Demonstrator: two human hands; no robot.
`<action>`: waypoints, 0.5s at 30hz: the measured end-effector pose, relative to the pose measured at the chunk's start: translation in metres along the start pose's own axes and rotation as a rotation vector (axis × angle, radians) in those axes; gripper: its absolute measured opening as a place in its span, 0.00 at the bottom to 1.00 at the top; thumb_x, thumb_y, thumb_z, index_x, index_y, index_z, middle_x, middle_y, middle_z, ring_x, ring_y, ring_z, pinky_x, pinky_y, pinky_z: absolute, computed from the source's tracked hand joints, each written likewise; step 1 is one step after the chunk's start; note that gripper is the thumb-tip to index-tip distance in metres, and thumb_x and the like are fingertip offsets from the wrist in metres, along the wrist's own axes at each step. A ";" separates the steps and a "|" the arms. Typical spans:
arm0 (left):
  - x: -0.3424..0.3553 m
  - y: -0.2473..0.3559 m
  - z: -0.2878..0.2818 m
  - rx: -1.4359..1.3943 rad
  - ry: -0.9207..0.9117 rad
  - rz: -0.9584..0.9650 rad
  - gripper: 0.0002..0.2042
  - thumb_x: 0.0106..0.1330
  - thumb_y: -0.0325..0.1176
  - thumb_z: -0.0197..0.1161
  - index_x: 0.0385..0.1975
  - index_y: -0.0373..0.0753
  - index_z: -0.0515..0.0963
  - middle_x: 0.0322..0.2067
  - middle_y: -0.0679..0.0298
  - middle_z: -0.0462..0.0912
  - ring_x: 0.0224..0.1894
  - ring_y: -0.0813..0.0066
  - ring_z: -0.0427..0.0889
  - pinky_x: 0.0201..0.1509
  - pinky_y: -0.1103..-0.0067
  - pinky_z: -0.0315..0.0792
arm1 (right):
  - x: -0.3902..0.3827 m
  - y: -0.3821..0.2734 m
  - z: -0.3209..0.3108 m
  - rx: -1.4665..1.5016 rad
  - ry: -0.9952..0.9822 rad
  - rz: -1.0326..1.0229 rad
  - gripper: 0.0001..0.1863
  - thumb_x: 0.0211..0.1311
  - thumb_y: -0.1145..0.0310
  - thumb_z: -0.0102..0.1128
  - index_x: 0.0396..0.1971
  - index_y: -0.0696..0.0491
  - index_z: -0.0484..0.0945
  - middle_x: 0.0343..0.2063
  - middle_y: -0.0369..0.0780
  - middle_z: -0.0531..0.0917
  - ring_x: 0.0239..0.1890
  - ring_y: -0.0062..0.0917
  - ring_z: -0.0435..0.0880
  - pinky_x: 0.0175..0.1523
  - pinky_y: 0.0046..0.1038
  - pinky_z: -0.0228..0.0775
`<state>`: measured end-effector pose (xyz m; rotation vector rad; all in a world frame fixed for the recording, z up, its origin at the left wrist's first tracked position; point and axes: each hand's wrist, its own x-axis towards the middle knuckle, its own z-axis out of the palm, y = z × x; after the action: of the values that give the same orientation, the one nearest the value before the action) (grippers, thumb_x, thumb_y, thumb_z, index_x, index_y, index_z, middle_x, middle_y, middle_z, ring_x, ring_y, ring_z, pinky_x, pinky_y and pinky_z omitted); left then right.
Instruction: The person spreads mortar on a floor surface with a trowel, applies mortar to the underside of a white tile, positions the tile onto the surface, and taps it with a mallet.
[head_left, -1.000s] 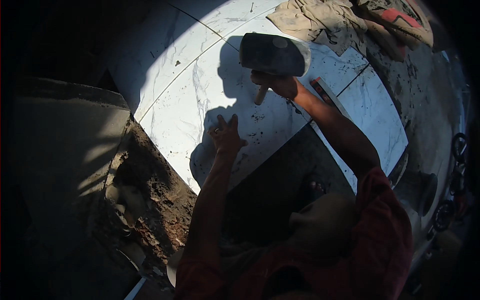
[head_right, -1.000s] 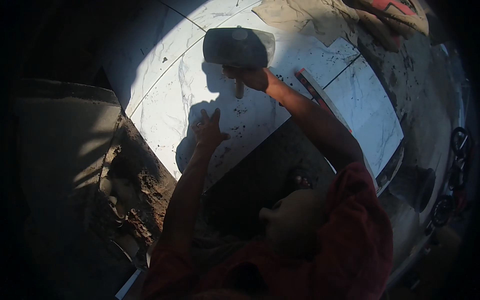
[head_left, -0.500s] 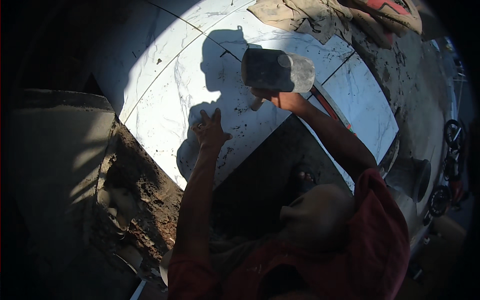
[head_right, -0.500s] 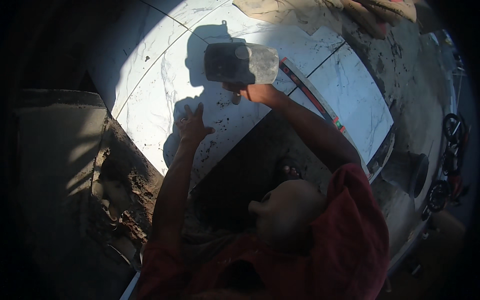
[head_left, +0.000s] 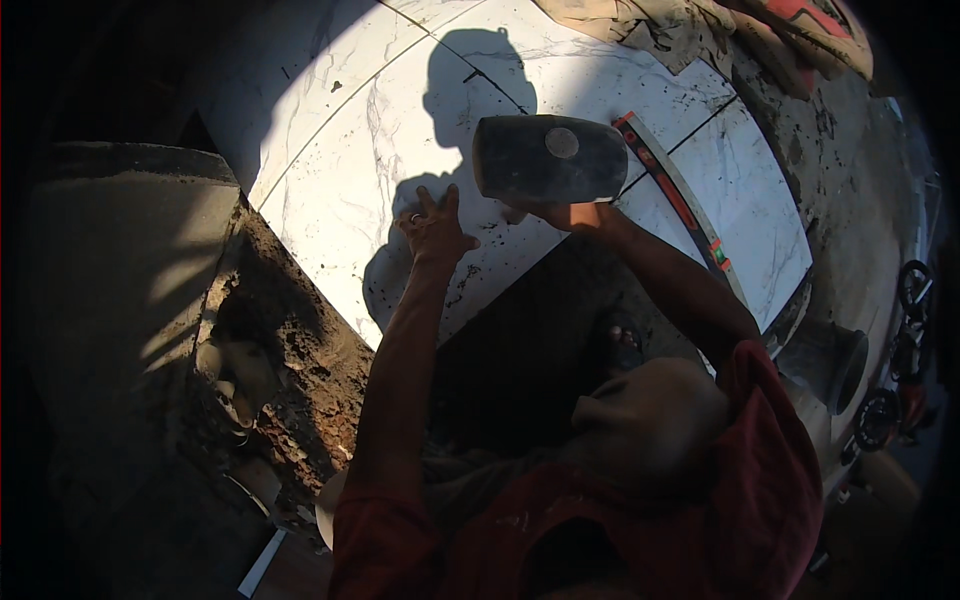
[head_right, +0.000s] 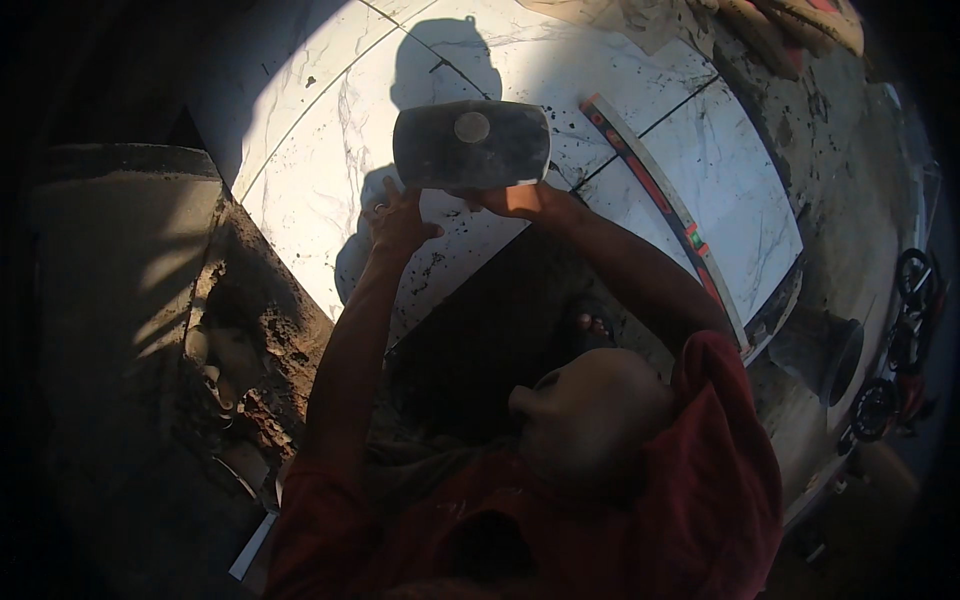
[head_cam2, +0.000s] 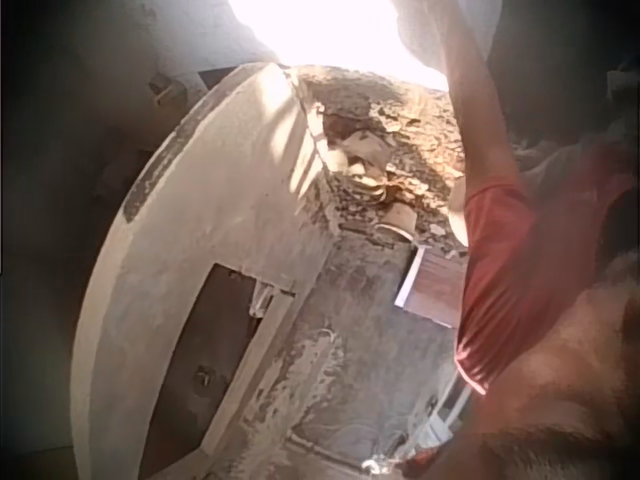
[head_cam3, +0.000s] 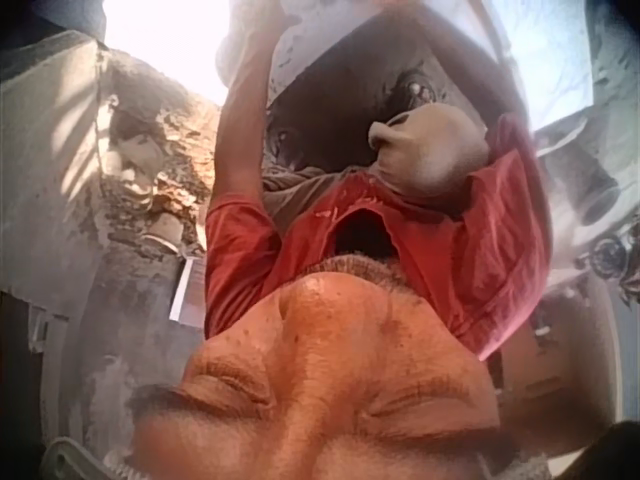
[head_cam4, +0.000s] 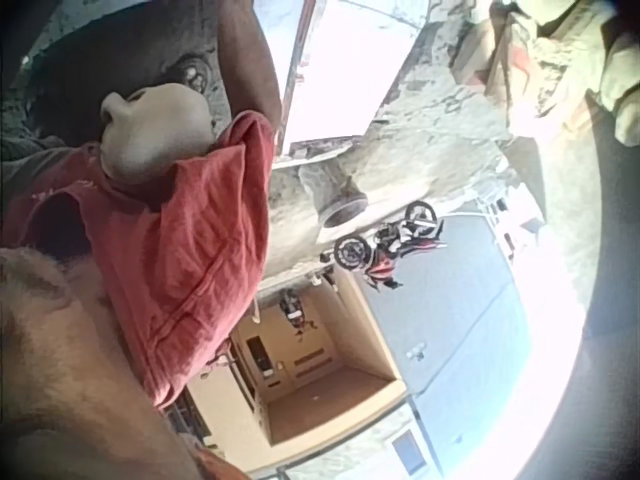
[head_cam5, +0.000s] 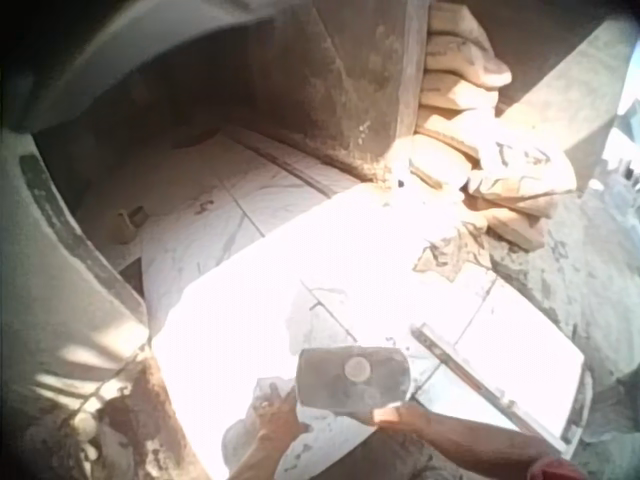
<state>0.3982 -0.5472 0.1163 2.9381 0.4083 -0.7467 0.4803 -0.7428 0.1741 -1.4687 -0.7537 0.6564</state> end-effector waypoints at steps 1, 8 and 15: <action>0.000 -0.004 0.003 -0.019 -0.010 -0.003 0.50 0.41 0.54 0.75 0.67 0.58 0.53 0.68 0.43 0.46 0.60 0.37 0.67 0.65 0.50 0.50 | -0.002 -0.013 0.006 -0.007 -0.012 0.008 0.21 0.64 0.55 0.50 0.51 0.52 0.66 0.46 0.41 0.73 0.48 0.35 0.72 0.51 0.38 0.67; 0.009 -0.017 0.011 -0.098 0.051 0.059 0.47 0.42 0.52 0.75 0.66 0.61 0.56 0.68 0.47 0.51 0.60 0.40 0.67 0.65 0.49 0.52 | -0.014 -0.020 0.027 -0.157 -0.057 0.073 0.17 0.61 0.57 0.53 0.44 0.51 0.68 0.38 0.40 0.74 0.40 0.35 0.73 0.44 0.36 0.66; 0.017 -0.070 0.047 -0.006 0.260 0.332 0.36 0.53 0.45 0.65 0.65 0.63 0.59 0.67 0.60 0.57 0.60 0.51 0.69 0.66 0.55 0.55 | -0.073 -0.094 0.063 -0.394 -0.200 0.147 0.13 0.58 0.60 0.56 0.38 0.50 0.70 0.30 0.40 0.75 0.32 0.35 0.75 0.36 0.35 0.66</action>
<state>0.3718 -0.4829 0.0661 2.9905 -0.0644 -0.3242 0.3803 -0.7620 0.2624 -1.8493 -0.9762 0.8068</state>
